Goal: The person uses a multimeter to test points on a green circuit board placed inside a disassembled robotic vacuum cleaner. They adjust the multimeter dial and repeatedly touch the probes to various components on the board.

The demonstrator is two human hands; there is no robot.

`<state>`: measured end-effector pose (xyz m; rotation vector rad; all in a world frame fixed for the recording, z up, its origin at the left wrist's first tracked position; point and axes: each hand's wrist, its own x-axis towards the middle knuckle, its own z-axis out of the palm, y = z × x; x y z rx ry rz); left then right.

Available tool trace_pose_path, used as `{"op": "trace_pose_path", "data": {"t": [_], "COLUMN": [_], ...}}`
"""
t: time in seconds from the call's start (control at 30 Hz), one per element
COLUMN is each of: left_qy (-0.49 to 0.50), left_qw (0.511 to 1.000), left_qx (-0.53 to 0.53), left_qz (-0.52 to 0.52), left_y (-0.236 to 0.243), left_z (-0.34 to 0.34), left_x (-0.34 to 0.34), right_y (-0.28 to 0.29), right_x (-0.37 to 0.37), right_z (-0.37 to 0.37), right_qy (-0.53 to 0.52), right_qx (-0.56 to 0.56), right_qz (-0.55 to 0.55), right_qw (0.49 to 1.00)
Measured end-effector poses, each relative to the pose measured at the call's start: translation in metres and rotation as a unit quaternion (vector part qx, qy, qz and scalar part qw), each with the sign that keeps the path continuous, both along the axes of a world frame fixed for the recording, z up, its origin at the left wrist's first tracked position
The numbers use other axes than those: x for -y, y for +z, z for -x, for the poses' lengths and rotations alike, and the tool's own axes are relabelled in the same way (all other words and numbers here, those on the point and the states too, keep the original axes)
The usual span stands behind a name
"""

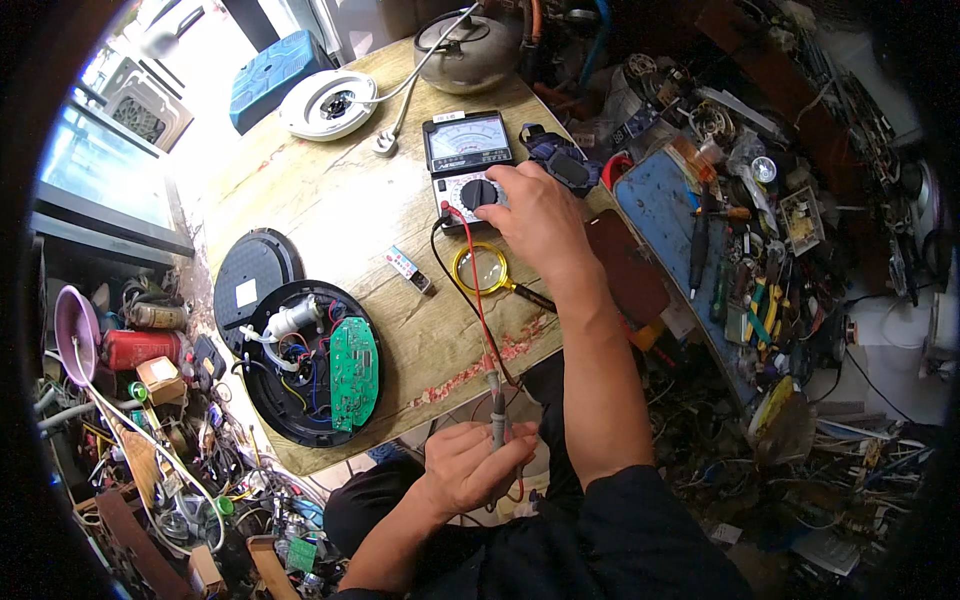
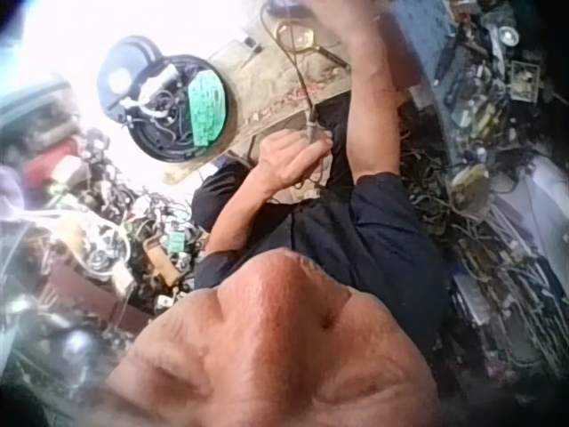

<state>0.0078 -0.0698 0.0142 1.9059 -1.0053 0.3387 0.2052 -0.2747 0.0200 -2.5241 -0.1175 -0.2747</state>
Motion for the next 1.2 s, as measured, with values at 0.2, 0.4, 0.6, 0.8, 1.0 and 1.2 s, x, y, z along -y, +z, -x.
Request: {"op": "trace_pose_path", "data": {"t": [0.2, 0.4, 0.6, 0.8, 1.0, 1.2], "left_qy": [0.007, 0.01, 0.016, 0.02, 0.02, 0.012], "left_qw": [1.0, 1.0, 1.0, 1.0, 1.0, 1.0], "left_qx": [-0.007, -0.005, 0.0, 0.001, 0.001, -0.002], "left_qz": [-0.001, -0.003, -0.003, -0.012, -0.015, -0.001], "left_y": [0.001, 0.002, 0.003, 0.003, -0.001, 0.006], "left_z": [0.002, 0.003, 0.003, 0.003, 0.005, 0.001], "left_x": [-0.003, -0.008, -0.01, -0.011, -0.012, -0.008], "right_y": [0.002, 0.001, 0.003, 0.005, 0.004, 0.0], "right_x": [-0.004, -0.009, -0.013, -0.019, -0.024, -0.029], "right_z": [0.0, -0.001, -0.001, -0.003, -0.004, -0.006], "right_qy": [-0.012, -0.043, -0.047, -0.058, -0.056, -0.069], "right_qx": [-0.005, -0.01, -0.035, -0.068, -0.066, -0.062], "right_qz": [0.034, 0.048, 0.065, 0.072, 0.068, 0.069], "right_qw": [0.999, 0.998, 0.996, 0.993, 0.994, 0.993]}}
